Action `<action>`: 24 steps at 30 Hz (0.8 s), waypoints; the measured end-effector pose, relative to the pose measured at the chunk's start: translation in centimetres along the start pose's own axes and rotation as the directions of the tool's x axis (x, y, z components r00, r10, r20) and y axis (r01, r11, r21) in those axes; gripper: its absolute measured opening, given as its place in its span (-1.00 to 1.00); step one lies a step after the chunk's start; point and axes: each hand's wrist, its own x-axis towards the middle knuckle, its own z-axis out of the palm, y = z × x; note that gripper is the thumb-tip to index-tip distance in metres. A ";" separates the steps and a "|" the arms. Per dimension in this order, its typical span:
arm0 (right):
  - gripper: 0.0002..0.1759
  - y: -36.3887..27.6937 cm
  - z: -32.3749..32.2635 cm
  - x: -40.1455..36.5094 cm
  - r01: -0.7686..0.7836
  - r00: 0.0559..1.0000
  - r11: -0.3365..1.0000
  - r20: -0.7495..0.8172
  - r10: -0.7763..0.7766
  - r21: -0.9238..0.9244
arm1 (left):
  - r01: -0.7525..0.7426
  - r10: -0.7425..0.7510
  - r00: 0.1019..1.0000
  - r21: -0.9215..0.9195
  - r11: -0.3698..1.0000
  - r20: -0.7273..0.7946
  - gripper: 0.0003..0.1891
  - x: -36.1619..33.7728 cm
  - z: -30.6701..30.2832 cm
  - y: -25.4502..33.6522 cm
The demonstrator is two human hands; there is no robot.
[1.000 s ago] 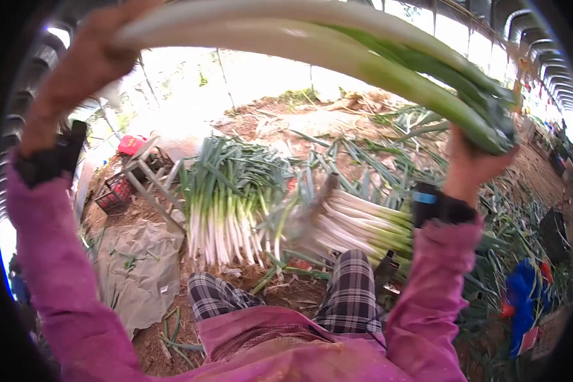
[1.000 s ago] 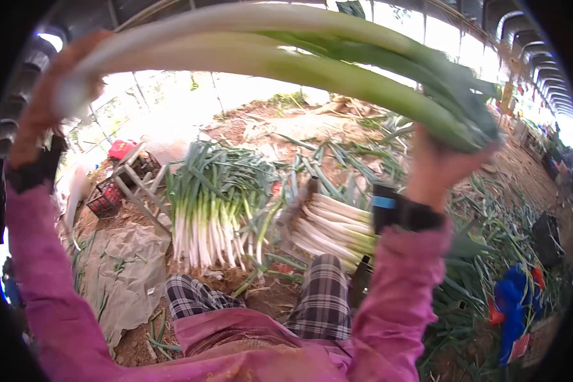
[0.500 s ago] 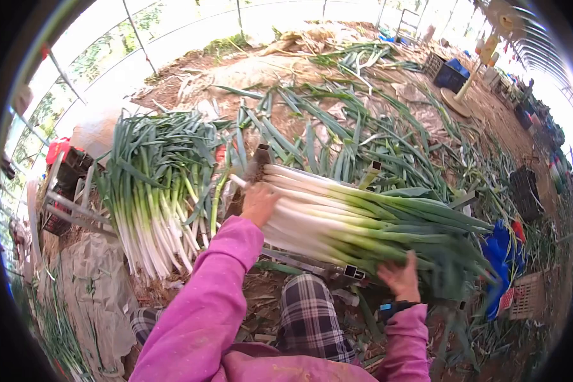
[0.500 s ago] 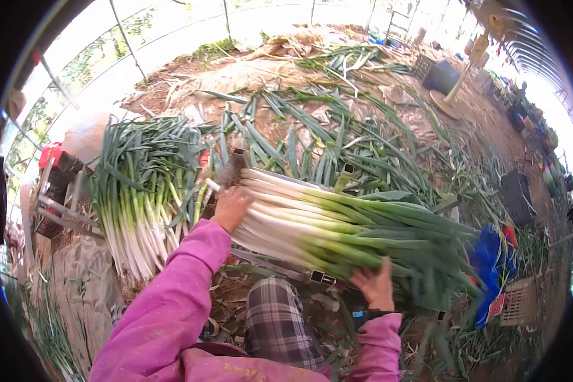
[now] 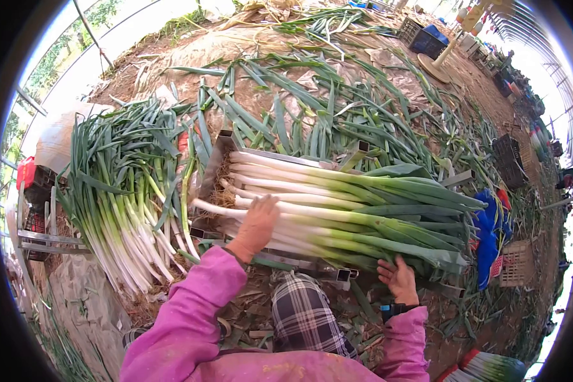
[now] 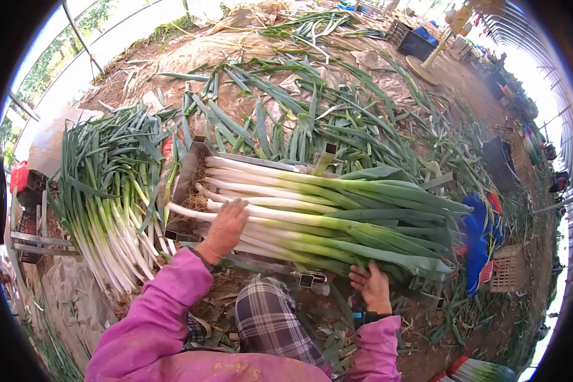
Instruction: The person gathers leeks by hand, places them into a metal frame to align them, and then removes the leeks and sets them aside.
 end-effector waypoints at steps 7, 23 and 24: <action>-0.61 0.5 1.9 -1.5 0.139 0.990 0.988 -0.026 -0.137 0.071 | -0.071 0.066 0.997 -0.357 0.932 -0.025 -0.71 4.9 -1.2 1.8; -0.67 5.3 6.5 0.1 0.415 0.910 0.909 0.037 -0.414 -0.044 | -0.299 0.299 0.953 -0.326 0.897 -0.050 -0.72 7.0 -8.6 12.8; -0.67 4.9 6.6 0.5 0.389 0.921 0.920 0.027 -0.388 -0.041 | -0.240 0.266 0.964 -0.381 0.893 0.016 -0.73 5.8 -8.3 12.3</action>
